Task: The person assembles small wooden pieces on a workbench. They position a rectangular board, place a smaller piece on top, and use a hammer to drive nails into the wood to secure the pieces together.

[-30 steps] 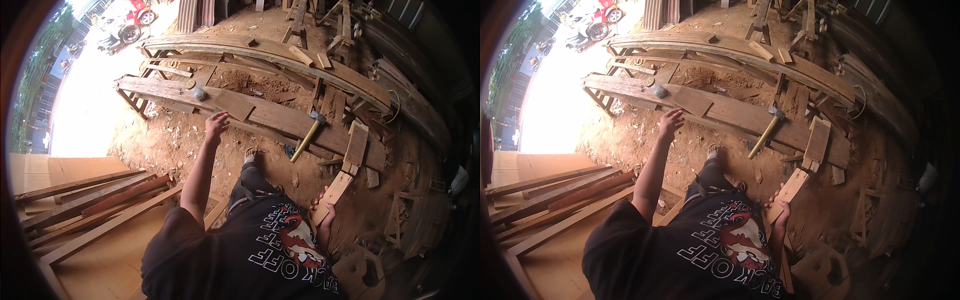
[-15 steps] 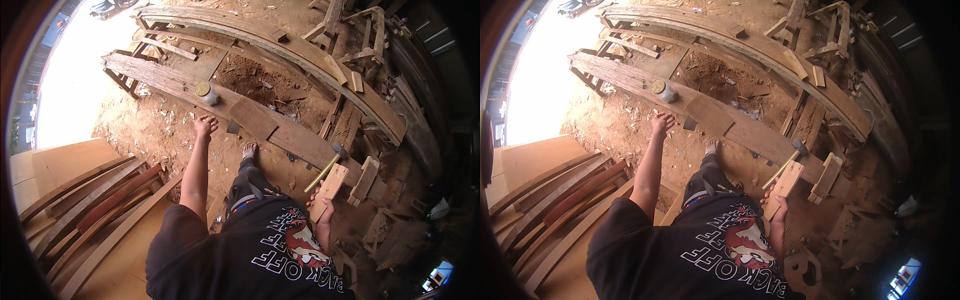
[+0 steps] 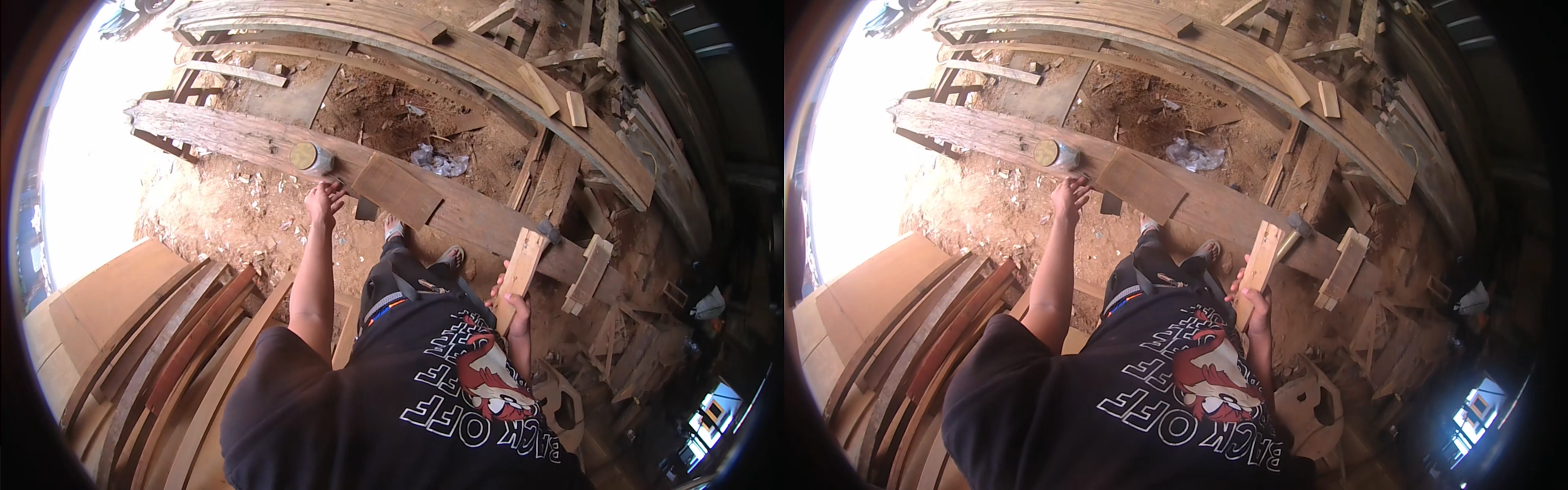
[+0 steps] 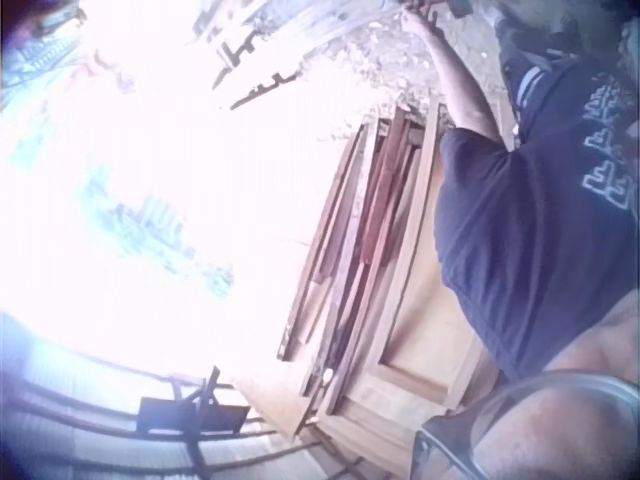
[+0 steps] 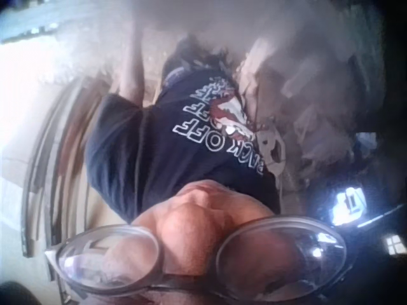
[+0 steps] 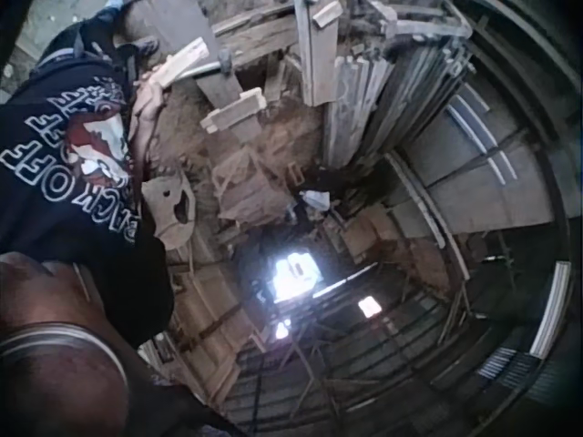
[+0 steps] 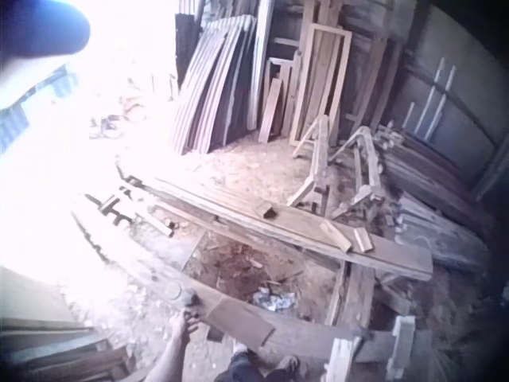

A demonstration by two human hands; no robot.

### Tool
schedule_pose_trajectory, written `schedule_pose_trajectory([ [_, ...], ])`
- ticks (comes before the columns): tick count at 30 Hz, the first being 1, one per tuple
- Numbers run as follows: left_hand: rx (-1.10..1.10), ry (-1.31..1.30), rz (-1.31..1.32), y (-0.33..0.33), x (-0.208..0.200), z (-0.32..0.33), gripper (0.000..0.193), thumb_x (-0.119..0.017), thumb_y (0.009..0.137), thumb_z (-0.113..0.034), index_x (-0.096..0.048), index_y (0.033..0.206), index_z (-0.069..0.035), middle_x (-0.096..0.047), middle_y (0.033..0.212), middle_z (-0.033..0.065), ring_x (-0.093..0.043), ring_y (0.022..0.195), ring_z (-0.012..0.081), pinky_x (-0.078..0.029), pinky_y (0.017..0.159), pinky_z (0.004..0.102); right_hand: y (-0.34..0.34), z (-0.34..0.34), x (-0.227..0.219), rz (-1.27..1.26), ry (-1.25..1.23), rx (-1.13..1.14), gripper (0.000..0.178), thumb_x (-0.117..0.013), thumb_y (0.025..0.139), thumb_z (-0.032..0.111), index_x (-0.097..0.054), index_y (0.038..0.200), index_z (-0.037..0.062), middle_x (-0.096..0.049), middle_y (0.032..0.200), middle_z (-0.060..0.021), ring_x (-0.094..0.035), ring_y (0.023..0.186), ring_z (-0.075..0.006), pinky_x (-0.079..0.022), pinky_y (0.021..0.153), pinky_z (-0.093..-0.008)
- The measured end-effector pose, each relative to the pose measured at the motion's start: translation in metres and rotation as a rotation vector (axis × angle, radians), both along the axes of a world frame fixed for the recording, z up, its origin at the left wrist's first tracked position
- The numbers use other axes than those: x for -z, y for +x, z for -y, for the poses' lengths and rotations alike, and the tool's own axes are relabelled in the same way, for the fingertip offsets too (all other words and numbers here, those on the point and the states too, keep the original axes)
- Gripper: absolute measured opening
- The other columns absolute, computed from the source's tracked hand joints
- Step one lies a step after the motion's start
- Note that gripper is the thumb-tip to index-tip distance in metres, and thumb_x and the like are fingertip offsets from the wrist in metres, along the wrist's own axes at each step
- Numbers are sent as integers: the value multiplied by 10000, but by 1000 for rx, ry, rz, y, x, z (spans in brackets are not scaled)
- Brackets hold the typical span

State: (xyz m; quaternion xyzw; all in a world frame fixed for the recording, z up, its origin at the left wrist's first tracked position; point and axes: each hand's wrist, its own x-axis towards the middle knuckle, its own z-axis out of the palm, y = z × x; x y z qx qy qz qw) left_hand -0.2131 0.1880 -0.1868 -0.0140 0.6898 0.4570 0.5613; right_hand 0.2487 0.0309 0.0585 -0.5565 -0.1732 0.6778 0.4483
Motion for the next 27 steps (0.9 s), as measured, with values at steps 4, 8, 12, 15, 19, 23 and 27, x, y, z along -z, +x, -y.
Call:
schedule_pose_trajectory([
  [4,20,5,-53,8,-15,-1,350,-508,1117,-335,-610,1313,-63,-761,1237,119,-755,903,261,-585,771,372,1,-20,-9,-301,10,-6,1017,-659,809,290,-235,1680,-18,-533,1245,-115,-597,1024,-230,-594,804,-398],
  [8,288,168,-677,78,-74,-5,288,-583,1106,-282,-666,1208,-26,-765,1090,128,-716,848,189,-580,717,345,-1,-39,-21,-438,76,-60,1056,-678,753,305,-260,1656,-50,-536,1212,-140,-586,1012,-241,-579,795,-400],
  [12,591,762,-498,189,-174,9,192,-680,1066,-151,-735,1216,-44,-766,1085,95,-719,916,153,-590,741,287,-10,-47,-28,-467,93,-81,1062,-683,740,299,-264,1651,-52,-537,1204,-147,-588,1010,-242,-581,790,-395],
  [15,848,1023,-434,253,-234,12,240,-778,980,-131,-769,1213,-72,-717,1027,85,-709,837,160,-582,644,279,-17,-44,-27,-471,101,-73,877,-670,784,276,-377,1557,-20,-562,1226,-139,-612,1015,-237,-584,816,-377],
  [19,897,1067,-496,285,-260,5,315,-846,914,-197,-772,1191,-67,-709,1029,117,-715,875,247,-584,715,360,-23,-34,-23,-411,128,12,658,-656,828,249,-489,1414,1,-597,1197,-135,-635,940,-229,-573,788,-360],
  [23,904,1124,-581,292,-257,5,248,-836,924,-195,-750,1105,-48,-696,1015,126,-708,871,289,-574,723,389,-28,-26,-18,-228,226,33,543,-645,851,217,-548,1336,-6,-611,1119,-122,-627,910,-208,-544,746,-343],
  [27,949,1082,-489,301,-257,17,213,-748,1006,-214,-671,1070,-26,-665,1003,148,-698,862,342,-557,731,434,-31,-18,-12,-15,275,-8,455,-625,872,176,-576,1283,-13,-614,1022,-93,-605,834,-180,-511,713,-318],
])
